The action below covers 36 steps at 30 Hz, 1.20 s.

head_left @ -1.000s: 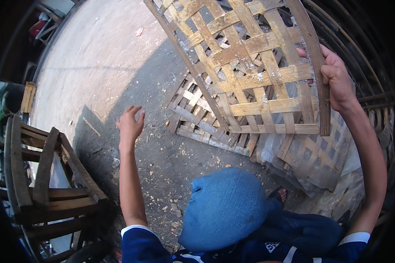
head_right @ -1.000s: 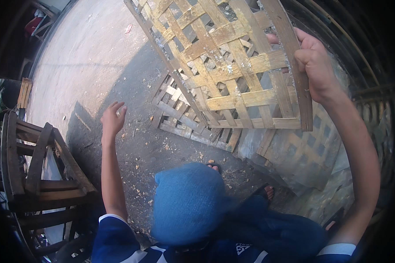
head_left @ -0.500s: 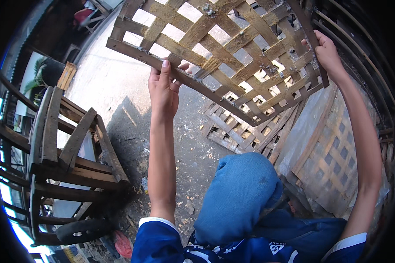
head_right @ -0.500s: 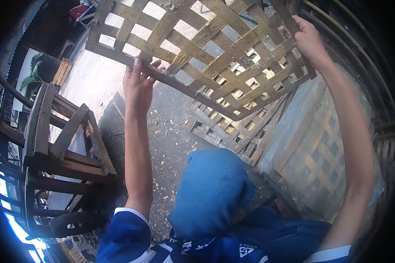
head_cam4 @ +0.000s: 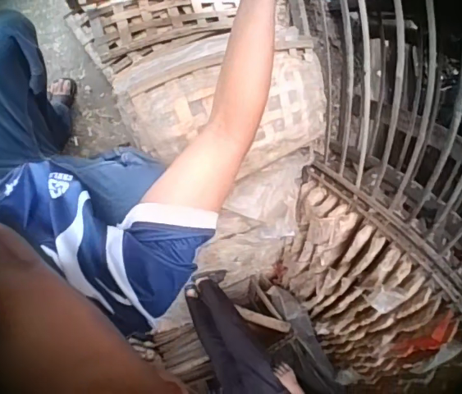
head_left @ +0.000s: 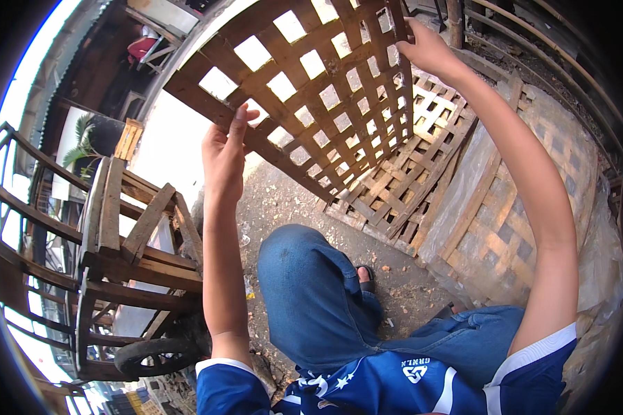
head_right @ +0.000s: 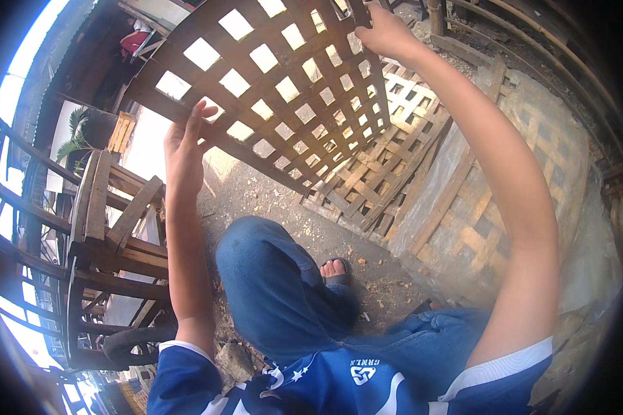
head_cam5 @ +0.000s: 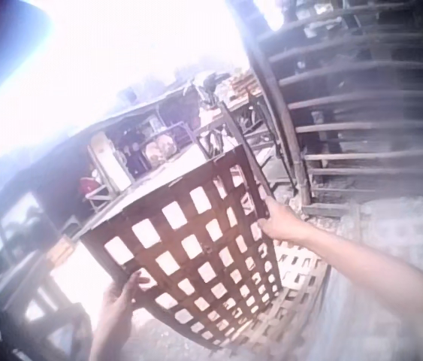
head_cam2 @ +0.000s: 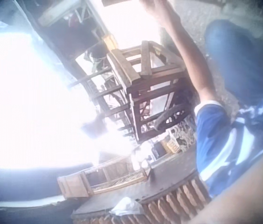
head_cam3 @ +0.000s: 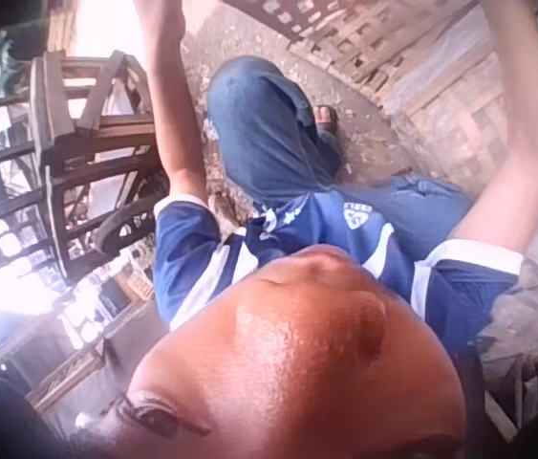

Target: The person removes a plastic sheet from a stack of wooden lattice panels, then picks up one panel and scrapes off dried residue with their fingers. They continue scraping and rubbing the surface of the panel before placing it back on the stack.

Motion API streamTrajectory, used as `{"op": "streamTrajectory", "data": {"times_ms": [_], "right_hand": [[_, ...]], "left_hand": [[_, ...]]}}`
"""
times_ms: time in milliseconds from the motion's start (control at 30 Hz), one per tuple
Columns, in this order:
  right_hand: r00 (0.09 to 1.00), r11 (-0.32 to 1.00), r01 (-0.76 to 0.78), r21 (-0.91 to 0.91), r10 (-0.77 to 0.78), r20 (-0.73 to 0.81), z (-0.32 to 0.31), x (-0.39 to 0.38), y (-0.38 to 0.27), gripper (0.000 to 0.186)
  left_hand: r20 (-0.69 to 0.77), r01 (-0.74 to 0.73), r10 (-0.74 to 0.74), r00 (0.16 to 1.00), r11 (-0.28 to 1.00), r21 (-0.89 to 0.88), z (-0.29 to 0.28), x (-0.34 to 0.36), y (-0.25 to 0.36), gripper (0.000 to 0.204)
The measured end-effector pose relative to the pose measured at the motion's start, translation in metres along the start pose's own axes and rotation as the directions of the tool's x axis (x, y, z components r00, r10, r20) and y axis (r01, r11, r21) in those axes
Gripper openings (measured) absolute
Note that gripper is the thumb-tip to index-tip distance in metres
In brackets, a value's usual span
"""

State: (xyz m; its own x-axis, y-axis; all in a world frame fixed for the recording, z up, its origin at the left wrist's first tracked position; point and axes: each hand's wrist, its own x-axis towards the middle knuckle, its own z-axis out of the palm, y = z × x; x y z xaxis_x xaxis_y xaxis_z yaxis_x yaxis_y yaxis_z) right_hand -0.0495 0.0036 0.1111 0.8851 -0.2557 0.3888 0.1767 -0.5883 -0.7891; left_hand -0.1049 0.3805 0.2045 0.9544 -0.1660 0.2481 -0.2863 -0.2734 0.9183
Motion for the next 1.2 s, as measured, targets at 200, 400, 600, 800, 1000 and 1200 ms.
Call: {"op": "streamTrajectory", "data": {"times_ms": [200,400,600,800,1000,1200], "right_hand": [[0.964,0.974,0.228,-0.009,-0.227,-0.141,-0.029,-0.011,0.002,0.066],[0.918,0.946,0.316,-0.066,-0.323,-0.231,-0.025,-0.042,-0.046,0.067],[0.897,0.896,0.440,-0.055,-0.437,0.060,0.031,-0.076,-0.038,0.063],[0.865,0.872,0.485,-0.058,-0.469,0.180,0.028,-0.106,-0.020,0.066],[0.807,0.804,0.587,-0.099,-0.571,0.147,0.018,-0.090,-0.050,0.063],[0.672,0.594,0.739,-0.319,-0.681,0.291,0.033,-0.090,-0.045,0.072]], "left_hand": [[-0.105,-0.175,0.161,0.981,0.975,-0.139,0.044,0.024,0.062,0.026],[-0.270,-0.246,0.172,0.947,0.932,-0.268,0.079,0.006,0.096,0.022],[-0.363,-0.095,-0.055,0.930,0.919,-0.383,0.078,-0.047,0.035,0.041],[-0.373,0.038,-0.184,0.909,0.930,-0.366,0.057,-0.077,0.002,0.040],[-0.272,-0.049,-0.019,0.962,0.970,-0.240,0.046,-0.101,0.010,0.025],[-0.262,-0.011,-0.050,0.964,0.974,-0.226,0.039,-0.103,0.013,0.021]]}}
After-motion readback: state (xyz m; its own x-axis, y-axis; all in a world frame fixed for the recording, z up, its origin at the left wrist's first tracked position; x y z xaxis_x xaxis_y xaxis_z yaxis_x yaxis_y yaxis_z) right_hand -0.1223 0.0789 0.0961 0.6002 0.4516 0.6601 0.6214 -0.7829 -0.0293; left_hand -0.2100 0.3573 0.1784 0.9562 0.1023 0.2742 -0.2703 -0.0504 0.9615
